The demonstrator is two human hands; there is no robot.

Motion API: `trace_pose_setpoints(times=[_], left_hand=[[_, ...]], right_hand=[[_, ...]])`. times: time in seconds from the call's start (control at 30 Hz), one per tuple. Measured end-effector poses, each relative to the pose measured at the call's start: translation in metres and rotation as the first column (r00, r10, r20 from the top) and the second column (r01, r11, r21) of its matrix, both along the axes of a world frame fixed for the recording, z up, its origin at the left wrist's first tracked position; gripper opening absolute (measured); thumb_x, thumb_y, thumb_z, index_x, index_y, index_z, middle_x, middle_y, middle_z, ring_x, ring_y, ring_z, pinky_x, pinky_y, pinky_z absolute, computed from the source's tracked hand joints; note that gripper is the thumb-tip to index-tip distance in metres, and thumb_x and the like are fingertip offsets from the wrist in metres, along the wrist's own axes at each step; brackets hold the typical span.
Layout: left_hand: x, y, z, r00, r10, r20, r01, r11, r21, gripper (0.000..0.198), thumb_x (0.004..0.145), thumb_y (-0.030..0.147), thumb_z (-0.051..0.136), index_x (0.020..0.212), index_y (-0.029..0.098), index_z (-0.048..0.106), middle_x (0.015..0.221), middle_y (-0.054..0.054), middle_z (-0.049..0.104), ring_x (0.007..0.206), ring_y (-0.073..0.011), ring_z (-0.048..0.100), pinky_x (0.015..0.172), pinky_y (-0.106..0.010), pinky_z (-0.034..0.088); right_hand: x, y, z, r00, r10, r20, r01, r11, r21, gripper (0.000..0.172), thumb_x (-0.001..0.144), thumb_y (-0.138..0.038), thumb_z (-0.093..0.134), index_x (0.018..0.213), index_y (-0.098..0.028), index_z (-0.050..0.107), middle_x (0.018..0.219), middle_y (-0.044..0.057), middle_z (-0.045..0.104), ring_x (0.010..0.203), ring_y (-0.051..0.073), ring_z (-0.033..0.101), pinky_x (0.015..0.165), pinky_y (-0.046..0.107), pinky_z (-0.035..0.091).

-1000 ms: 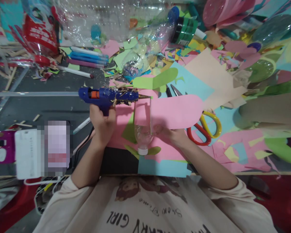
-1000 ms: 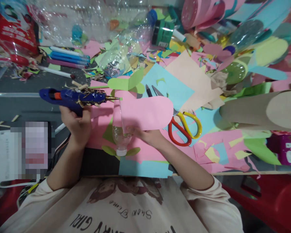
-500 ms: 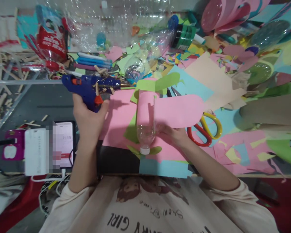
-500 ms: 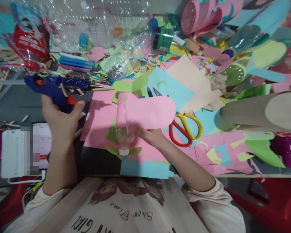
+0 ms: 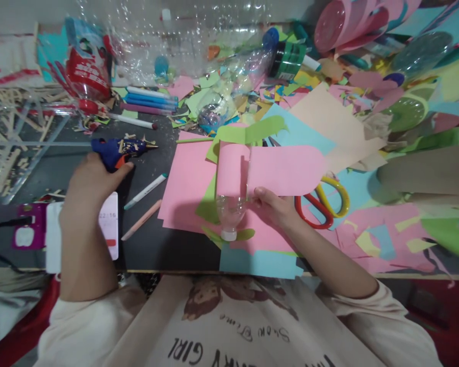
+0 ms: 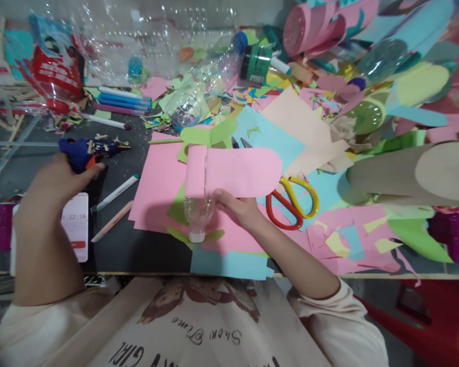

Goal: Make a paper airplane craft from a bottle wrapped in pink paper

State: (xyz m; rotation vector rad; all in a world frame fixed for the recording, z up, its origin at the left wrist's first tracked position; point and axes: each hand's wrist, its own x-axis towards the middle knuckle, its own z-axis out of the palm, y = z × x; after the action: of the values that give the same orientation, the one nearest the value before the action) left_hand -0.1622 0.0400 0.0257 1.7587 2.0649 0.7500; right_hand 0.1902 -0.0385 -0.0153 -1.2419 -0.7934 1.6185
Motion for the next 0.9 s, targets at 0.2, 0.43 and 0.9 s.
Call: trace_pose_setpoints(times=[0.2, 0.43, 0.9], left_hand=[[0.076, -0.028, 0.050, 0.931, -0.166, -0.326, 0.140, 0.985, -0.101, 0.033, 0.100, 0.044, 0.038, 0.111, 0.029, 0.064, 0.106, -0.007, 0.063, 0.120, -0.0305, 0.056, 0.080, -0.050, 0.039], [0.161, -0.057, 0.036, 0.729, -0.663, -0.170, 0.672, 0.741, -0.013, 0.034, 0.102, 0.033, 0.039, 0.127, 0.024, 0.059, 0.100, -0.005, 0.061, 0.077, -0.0125, 0.060, 0.062, -0.024, 0.046], [0.148, -0.053, -0.010, 0.803, -0.596, -0.009, 0.595, 0.803, -0.028, 0.056, 0.098, 0.054, 0.040, 0.141, 0.020, 0.048, 0.080, -0.001, 0.054, 0.063, -0.0131, 0.049, 0.058, -0.024, 0.040]], right_hand=[[-0.002, 0.003, 0.007, 0.977, -0.151, -0.152, 0.149, 0.989, -0.022, 0.032, 0.059, -0.044, 0.083, 0.058, -0.022, 0.060, 0.051, -0.004, 0.057, 0.048, 0.012, 0.052, 0.049, 0.029, 0.047], [-0.008, 0.011, 0.014, 0.905, -0.404, -0.133, 0.402, 0.914, -0.046, 0.024, 0.053, -0.033, 0.081, 0.052, -0.022, 0.059, 0.047, -0.005, 0.056, 0.044, 0.011, 0.052, 0.047, 0.029, 0.050], [-0.011, 0.005, 0.003, 0.977, -0.190, -0.094, 0.195, 0.979, 0.052, 0.028, 0.066, -0.044, 0.078, 0.061, -0.024, 0.060, 0.055, -0.002, 0.060, 0.052, 0.015, 0.058, 0.056, 0.034, 0.054]])
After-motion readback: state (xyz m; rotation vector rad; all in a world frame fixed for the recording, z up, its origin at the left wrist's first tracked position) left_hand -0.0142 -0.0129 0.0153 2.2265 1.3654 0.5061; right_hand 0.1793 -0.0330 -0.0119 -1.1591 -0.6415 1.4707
